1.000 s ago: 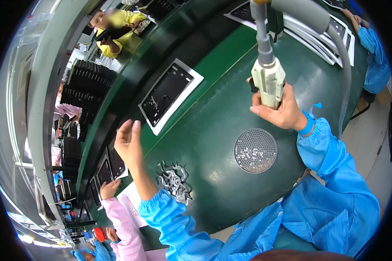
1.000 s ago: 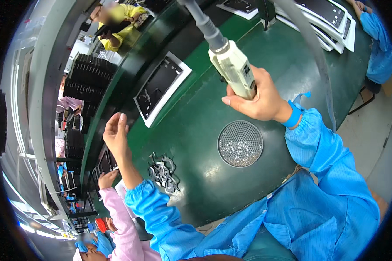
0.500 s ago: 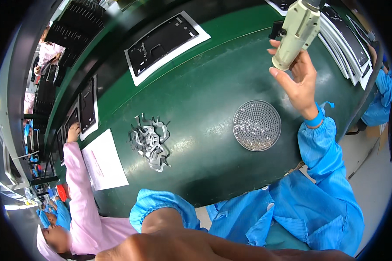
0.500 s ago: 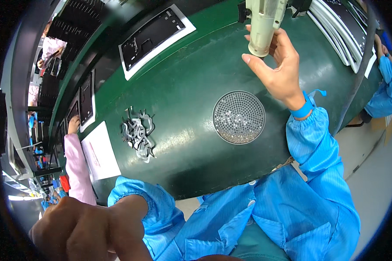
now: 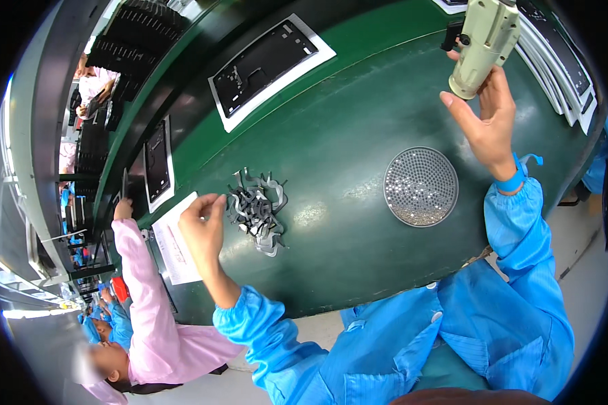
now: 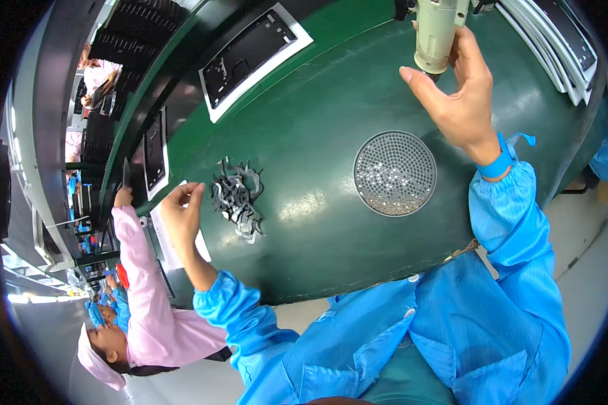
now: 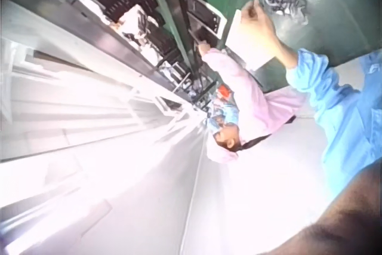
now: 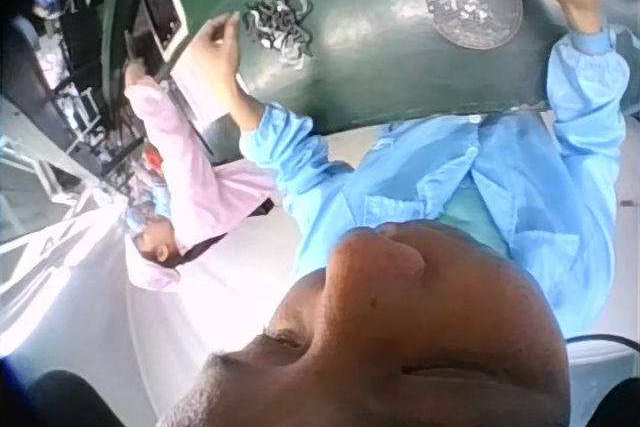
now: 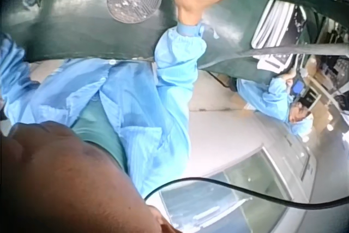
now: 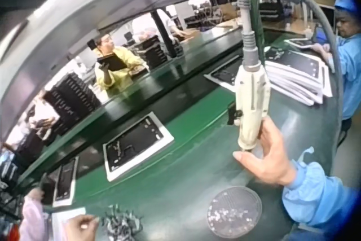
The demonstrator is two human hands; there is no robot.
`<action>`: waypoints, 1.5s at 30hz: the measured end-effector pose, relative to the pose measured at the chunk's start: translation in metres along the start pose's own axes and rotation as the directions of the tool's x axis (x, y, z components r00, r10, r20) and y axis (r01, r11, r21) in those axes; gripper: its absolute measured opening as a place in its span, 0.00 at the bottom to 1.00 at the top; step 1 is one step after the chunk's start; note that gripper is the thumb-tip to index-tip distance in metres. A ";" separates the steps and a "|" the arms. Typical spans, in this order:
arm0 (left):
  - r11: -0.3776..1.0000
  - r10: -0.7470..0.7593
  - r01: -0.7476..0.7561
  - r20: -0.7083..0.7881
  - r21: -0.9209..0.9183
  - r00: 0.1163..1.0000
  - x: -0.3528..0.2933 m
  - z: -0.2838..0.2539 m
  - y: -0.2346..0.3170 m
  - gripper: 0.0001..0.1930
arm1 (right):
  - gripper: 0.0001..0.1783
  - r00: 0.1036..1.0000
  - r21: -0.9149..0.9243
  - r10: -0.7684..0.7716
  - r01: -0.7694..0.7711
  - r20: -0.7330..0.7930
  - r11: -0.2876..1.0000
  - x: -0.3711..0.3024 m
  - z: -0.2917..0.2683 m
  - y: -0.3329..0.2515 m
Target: Assembling components onto an electronics panel using a power screwdriver on a factory line.
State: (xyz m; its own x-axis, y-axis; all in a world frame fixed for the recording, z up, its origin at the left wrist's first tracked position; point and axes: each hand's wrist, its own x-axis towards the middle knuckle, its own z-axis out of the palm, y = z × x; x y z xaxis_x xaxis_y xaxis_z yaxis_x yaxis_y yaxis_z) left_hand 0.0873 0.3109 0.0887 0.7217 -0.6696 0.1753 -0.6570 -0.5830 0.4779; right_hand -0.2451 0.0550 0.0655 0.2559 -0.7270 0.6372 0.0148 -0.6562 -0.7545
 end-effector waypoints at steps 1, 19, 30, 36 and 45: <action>0.989 -0.142 0.144 0.041 -0.046 0.989 -0.001 0.005 -0.012 0.13 | 0.30 1.000 0.006 0.001 -0.001 0.002 1.000 -0.001 0.001 0.000; 0.889 -0.142 0.228 0.235 -0.396 0.962 -0.019 0.005 -0.001 0.05 | 0.32 0.999 -0.011 -0.025 0.026 0.027 1.000 0.003 -0.012 0.009; 0.863 -0.156 0.238 0.213 -0.446 0.964 -0.022 0.031 0.002 0.09 | 0.32 0.998 -0.045 -0.005 0.007 0.059 0.999 0.010 -0.022 0.019; 0.923 -0.150 0.248 0.317 -0.296 0.936 -0.024 0.006 -0.020 0.08 | 0.36 1.000 -0.051 -0.022 0.022 0.008 0.998 -0.004 -0.004 0.011; 0.922 -0.115 0.181 0.205 -0.343 0.972 -0.024 0.005 -0.026 0.06 | 0.37 0.999 -0.063 -0.053 0.054 0.008 0.997 -0.003 0.000 0.005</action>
State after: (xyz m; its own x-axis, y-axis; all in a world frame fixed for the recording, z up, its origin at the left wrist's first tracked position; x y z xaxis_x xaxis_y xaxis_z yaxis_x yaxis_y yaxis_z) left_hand 0.0857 0.3397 0.0683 0.7323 -0.6782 -0.0608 -0.4004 -0.5011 0.7672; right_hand -0.2463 0.0538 0.0594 0.2626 -0.6893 0.6752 -0.0322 -0.7057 -0.7078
